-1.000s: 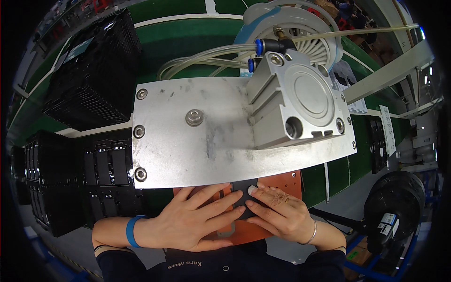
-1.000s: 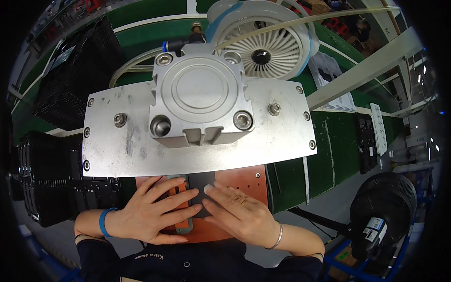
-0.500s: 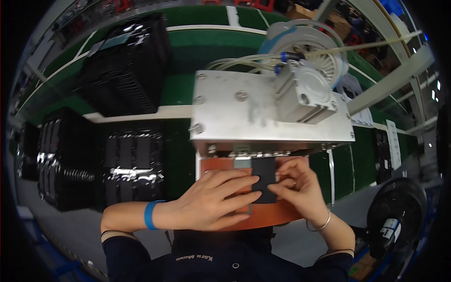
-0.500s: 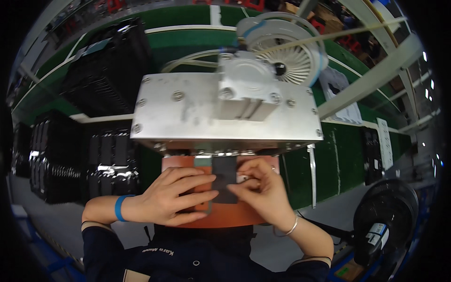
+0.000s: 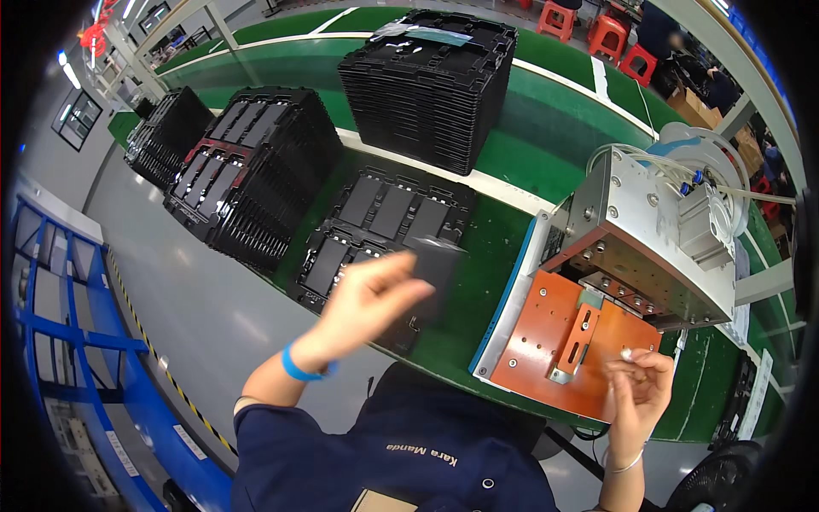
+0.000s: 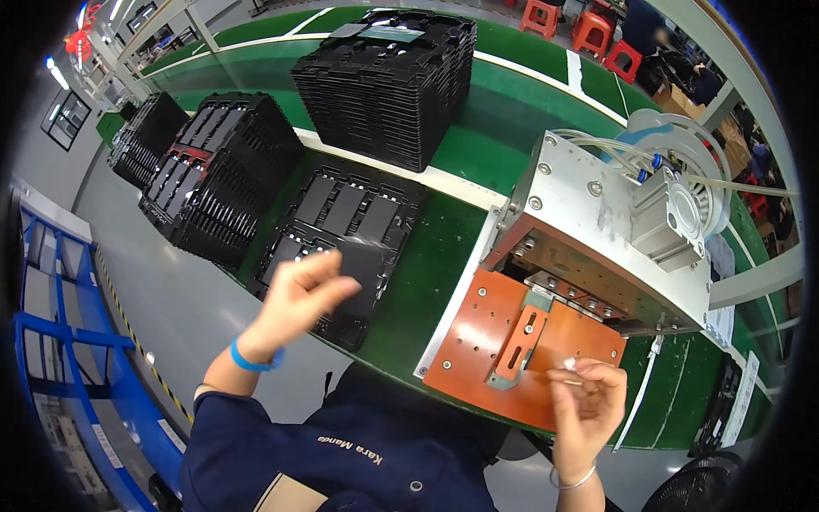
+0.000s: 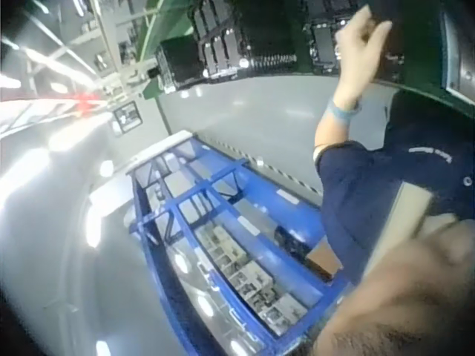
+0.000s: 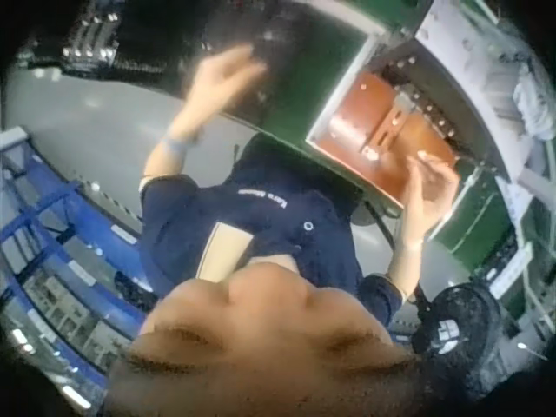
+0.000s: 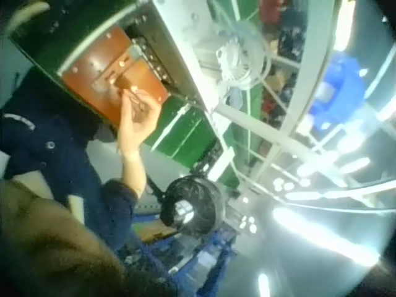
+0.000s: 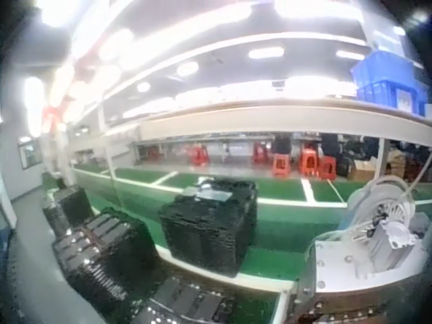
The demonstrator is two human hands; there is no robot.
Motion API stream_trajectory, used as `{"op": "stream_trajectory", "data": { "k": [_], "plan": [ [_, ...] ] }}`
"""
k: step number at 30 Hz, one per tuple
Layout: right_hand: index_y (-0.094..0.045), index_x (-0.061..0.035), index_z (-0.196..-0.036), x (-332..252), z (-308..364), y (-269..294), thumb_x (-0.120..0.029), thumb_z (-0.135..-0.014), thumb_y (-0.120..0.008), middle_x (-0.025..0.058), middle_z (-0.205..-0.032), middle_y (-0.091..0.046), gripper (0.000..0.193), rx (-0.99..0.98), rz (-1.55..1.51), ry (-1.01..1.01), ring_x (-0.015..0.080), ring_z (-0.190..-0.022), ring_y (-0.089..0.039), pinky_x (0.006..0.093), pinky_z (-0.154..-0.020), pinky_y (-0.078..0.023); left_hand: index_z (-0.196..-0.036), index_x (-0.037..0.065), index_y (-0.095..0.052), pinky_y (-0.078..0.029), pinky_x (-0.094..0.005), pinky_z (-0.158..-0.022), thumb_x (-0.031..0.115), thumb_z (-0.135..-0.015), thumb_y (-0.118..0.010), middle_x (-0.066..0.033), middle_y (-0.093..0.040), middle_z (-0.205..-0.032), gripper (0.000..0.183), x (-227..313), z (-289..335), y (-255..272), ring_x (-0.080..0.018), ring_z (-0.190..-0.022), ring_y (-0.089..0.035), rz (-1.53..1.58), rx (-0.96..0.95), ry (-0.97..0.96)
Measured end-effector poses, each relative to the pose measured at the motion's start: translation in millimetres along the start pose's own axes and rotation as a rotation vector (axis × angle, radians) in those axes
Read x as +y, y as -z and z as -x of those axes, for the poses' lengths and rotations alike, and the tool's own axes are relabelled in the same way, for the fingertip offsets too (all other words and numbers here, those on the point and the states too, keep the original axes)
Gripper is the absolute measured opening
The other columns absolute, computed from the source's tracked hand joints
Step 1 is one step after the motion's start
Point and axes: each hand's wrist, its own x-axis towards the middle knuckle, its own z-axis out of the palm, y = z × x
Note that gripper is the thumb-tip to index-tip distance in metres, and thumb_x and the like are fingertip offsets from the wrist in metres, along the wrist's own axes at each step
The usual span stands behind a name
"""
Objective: The person places black rectangular electronic components into a metal jig on a workbench. They pull a strip of white adhesive tape from a roll, tear off a piece, and apply it to the component within the jig. This process is repeated for multiple components, which are then stacked on the table.
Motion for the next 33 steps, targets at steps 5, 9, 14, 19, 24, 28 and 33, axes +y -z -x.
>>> {"op": "stream_trajectory", "data": {
  "k": [5, 9, 14, 19, 24, 28, 33],
  "plan": [
    [-0.052, -0.0009, -0.103, 5.5, -11.4, -0.5, 0.004, -0.091, -0.063, 0.009, -0.091, -0.063, 0.017, 0.068, -0.118, -0.113, 0.0148, -0.078, -0.066, 0.0254, -0.072, -0.054, -0.108, -0.002, -0.069, -0.039, -0.0258, -0.055, 0.01, -0.089, -0.069, -0.0022, -0.048, -0.062, 0.023, -42.8, 14.4, 39.7, -0.0063, -0.058, -0.042, -0.277, 0.019, 0.127],
    [-0.052, -0.0018, -0.106, 13.1, -10.4, -6.8, 0.0, -0.093, -0.062, 0.0087, -0.091, -0.064, 0.016, 0.08, -0.105, -0.133, 0.0139, -0.074, -0.065, 0.0241, -0.069, -0.053, -0.104, -0.002, -0.07, -0.048, -0.033, -0.062, 0.017, -0.082, -0.077, -0.0098, -0.057, -0.087, 0.031, -42.8, 24.6, 25.6, -0.021, -0.068, -0.058, -0.69, 0.283, -0.044],
    [-0.048, -0.0028, -0.108, 16.4, -4.7, -3.0, 0.002, -0.091, -0.065, 0.0057, -0.087, -0.06, 0.024, 0.093, -0.154, -0.077, 0.0126, -0.072, -0.063, 0.0243, -0.064, -0.055, -0.103, -0.006, -0.07, -0.051, -0.039, -0.078, 0.027, -0.077, -0.08, -0.0133, -0.061, -0.095, 0.043, -71.2, 32.8, 85.3, -0.0304, -0.086, -0.062, -1.163, 0.612, 0.09],
    [-0.049, -0.0028, -0.104, 16.3, -5.0, -4.0, 0.005, -0.089, -0.064, 0.0049, -0.085, -0.058, 0.023, 0.091, -0.175, -0.142, 0.0118, -0.07, -0.062, 0.0245, -0.061, -0.056, -0.107, -0.007, -0.067, -0.05, -0.0354, -0.084, 0.027, -0.077, -0.081, -0.0144, -0.063, -0.101, 0.047, -82.3, 39.4, 103.5, -0.0258, -0.097, -0.061, -0.734, 0.543, 0.213],
    [-0.05, -0.002, -0.101, 15.1, -5.2, -4.5, 0.006, -0.089, -0.063, 0.0047, -0.085, -0.056, 0.019, 0.086, -0.197, -0.128, 0.0107, -0.069, -0.061, 0.0234, -0.06, -0.055, -0.123, -0.003, -0.054, -0.049, -0.0318, -0.088, 0.017, -0.085, -0.075, -0.011, -0.063, -0.105, 0.048, -82.9, 39.6, 119.4, -0.0187, -0.097, -0.061, -0.129, 0.528, 0.252],
    [-0.052, -0.0009, -0.096, 17.7, -4.1, -3.4, 0.007, -0.089, -0.063, 0.0051, -0.086, -0.054, 0.015, 0.077, -0.174, -0.125, 0.01, -0.068, -0.06, 0.0229, -0.06, -0.054, -0.128, -0.001, -0.048, -0.05, -0.0272, -0.086, 0.01, -0.091, -0.068, -0.0073, -0.066, -0.1, 0.044, -61.1, 37.4, 126.6, -0.0133, -0.091, -0.063, 0.351, 0.429, 0.292],
    [-0.052, -0.0007, -0.093, 20.0, -4.7, -2.1, 0.004, -0.09, -0.063, 0.0053, -0.088, -0.052, 0.012, 0.064, -0.142, -0.096, 0.0101, -0.066, -0.06, 0.0231, -0.058, -0.053, -0.128, -0.001, -0.052, -0.049, -0.0282, -0.091, 0.008, -0.091, -0.067, -0.006, -0.064, -0.112, 0.041, -21.0, 35.6, 137.3, -0.0122, -0.101, -0.061, 0.388, 0.406, 0.114]
  ]
}}
